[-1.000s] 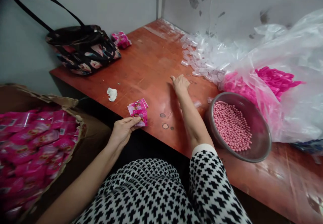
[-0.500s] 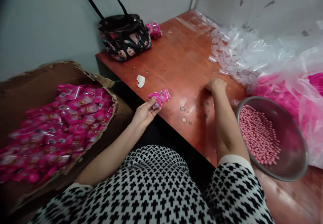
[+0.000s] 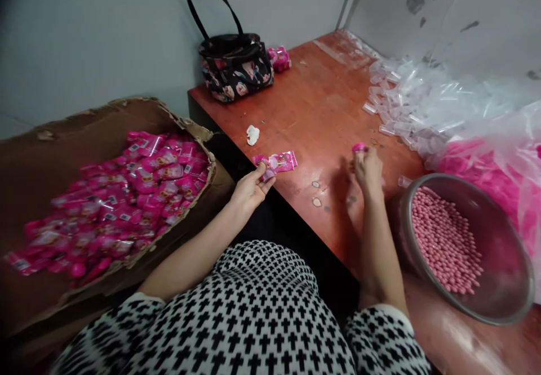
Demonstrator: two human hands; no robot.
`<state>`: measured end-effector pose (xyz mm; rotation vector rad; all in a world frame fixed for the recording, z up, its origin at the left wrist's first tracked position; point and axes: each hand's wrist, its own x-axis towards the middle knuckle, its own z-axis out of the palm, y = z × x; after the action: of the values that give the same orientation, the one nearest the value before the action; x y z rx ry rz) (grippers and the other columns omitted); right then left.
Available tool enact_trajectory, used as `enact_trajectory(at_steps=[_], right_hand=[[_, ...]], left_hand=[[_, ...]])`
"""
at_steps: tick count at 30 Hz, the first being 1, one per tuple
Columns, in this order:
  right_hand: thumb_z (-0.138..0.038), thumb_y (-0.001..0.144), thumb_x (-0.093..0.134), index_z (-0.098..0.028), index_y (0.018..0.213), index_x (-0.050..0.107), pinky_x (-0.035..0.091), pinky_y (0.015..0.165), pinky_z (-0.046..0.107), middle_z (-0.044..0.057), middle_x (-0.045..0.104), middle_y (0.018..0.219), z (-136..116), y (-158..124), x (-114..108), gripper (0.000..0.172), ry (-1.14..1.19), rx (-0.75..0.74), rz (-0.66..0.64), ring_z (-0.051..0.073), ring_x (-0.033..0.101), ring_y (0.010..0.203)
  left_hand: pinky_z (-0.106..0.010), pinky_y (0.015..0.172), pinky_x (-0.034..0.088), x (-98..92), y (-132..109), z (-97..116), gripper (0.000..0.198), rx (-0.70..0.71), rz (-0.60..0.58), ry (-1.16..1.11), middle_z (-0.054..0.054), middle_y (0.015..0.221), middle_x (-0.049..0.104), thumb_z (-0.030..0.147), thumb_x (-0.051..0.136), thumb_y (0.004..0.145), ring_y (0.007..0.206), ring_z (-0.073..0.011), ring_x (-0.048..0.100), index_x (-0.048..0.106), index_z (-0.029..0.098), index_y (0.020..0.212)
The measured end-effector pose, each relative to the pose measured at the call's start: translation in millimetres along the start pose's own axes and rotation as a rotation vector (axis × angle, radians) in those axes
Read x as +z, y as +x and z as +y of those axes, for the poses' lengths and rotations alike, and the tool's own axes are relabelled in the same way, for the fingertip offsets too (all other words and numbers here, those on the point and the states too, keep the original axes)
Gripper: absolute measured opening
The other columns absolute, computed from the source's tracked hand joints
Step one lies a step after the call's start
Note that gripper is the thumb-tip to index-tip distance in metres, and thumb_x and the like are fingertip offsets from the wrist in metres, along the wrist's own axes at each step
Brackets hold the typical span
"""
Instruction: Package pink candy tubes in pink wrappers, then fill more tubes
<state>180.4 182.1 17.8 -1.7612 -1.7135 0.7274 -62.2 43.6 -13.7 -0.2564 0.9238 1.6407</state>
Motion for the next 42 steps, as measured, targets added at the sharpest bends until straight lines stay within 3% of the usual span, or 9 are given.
enact_trajectory(at_steps=[2, 5, 9, 17, 23, 27, 32, 37, 42], right_hand=[[-0.034, 0.088, 0.037, -0.015, 0.118, 0.043, 0.052, 0.059, 0.031, 0.006, 0.064, 0.079, -9, -49, 21, 0.036, 0.380, -0.026, -0.127, 0.014, 0.062, 0.060], [-0.042, 0.088, 0.044, -0.021, 0.114, 0.042, 0.048, 0.048, 0.023, 0.000, 0.063, 0.075, -26, -119, 55, 0.033, 0.737, -0.031, -0.289, 0.011, 0.059, 0.054], [-0.044, 0.089, 0.047, -0.023, 0.114, 0.040, 0.050, 0.048, 0.022, 0.000, 0.063, 0.080, -41, -165, 84, 0.033, 0.814, -0.069, -0.328, 0.010, 0.059, 0.055], [-0.044, 0.089, 0.046, -0.025, 0.114, 0.041, 0.049, 0.047, 0.021, 0.001, 0.061, 0.095, -38, -160, 103, 0.032, 0.761, -0.126, -0.257, 0.007, 0.057, 0.056], [-0.044, 0.091, 0.042, -0.024, 0.116, 0.040, 0.048, 0.045, 0.022, -0.002, 0.059, 0.078, -35, -160, 109, 0.032, 0.859, -0.115, -0.327, 0.009, 0.055, 0.052], [-0.045, 0.090, 0.045, -0.026, 0.117, 0.039, 0.049, 0.047, 0.023, 0.001, 0.061, 0.090, -33, -159, 114, 0.034, 0.838, -0.158, -0.248, 0.009, 0.057, 0.055], [-0.044, 0.089, 0.048, -0.026, 0.114, 0.039, 0.049, 0.048, 0.022, -0.001, 0.062, 0.086, -34, -158, 114, 0.032, 0.848, -0.166, -0.228, 0.009, 0.057, 0.055], [-0.044, 0.090, 0.045, -0.023, 0.104, 0.040, 0.046, 0.045, 0.021, -0.002, 0.062, 0.078, -35, -154, 111, 0.025, 1.029, -0.065, -0.377, 0.008, 0.056, 0.053], [-0.040, 0.087, 0.053, -0.023, 0.102, 0.042, 0.047, 0.049, 0.021, -0.005, 0.059, 0.070, -37, -154, 109, 0.025, 0.857, -0.161, -0.228, 0.008, 0.056, 0.054]], left_hand=[[-0.029, 0.077, 0.055, 2.3, 0, -2, 0.012, -0.014, 0.018, -0.024, -0.001, 0.068, 0.065, 0.013, 0.074, 0.070, 0.062, -0.0097, 0.064, 0.062, 0.012, 0.070], [-0.031, 0.076, 0.055, 7.4, -1, -7, 0.009, -0.050, 0.037, -0.027, -0.003, 0.070, 0.066, 0.015, 0.072, 0.073, 0.066, -0.0133, 0.066, 0.063, 0.012, 0.074], [-0.027, 0.068, 0.055, 12.9, -5, -13, 0.012, -0.085, -0.014, -0.012, -0.005, 0.072, 0.067, 0.018, 0.072, 0.073, 0.066, -0.0151, 0.067, 0.062, 0.012, 0.075], [-0.020, 0.052, 0.047, 12.9, -14, -21, 0.026, -0.032, -0.153, 0.070, -0.001, 0.062, 0.062, 0.028, 0.079, 0.065, 0.052, -0.0089, 0.059, 0.059, 0.012, 0.071], [-0.019, 0.037, 0.037, 11.2, -21, -16, 0.040, 0.038, -0.310, 0.258, 0.001, 0.054, 0.057, 0.041, 0.082, 0.057, 0.041, -0.0087, 0.051, 0.056, 0.013, 0.071], [-0.019, 0.033, 0.033, 11.0, -22, -15, 0.040, 0.045, -0.417, 0.345, 0.003, 0.049, 0.053, 0.038, 0.083, 0.055, 0.036, -0.0084, 0.047, 0.055, 0.013, 0.069], [-0.021, 0.035, 0.040, 8.1, -16, -14, 0.040, 0.005, -0.451, 0.398, -0.002, 0.053, 0.057, 0.040, 0.081, 0.056, 0.042, -0.0109, 0.053, 0.057, 0.010, 0.065], [-0.023, 0.031, 0.037, 7.5, -13, -9, 0.038, 0.022, -0.476, 0.514, -0.001, 0.044, 0.052, 0.040, 0.079, 0.059, 0.032, -0.0107, 0.046, 0.054, 0.012, 0.057], [-0.021, 0.043, 0.045, 10.6, -13, -9, 0.033, 0.068, -0.430, 0.491, -0.005, 0.055, 0.061, 0.033, 0.082, 0.055, 0.046, -0.0104, 0.056, 0.060, 0.008, 0.060]])
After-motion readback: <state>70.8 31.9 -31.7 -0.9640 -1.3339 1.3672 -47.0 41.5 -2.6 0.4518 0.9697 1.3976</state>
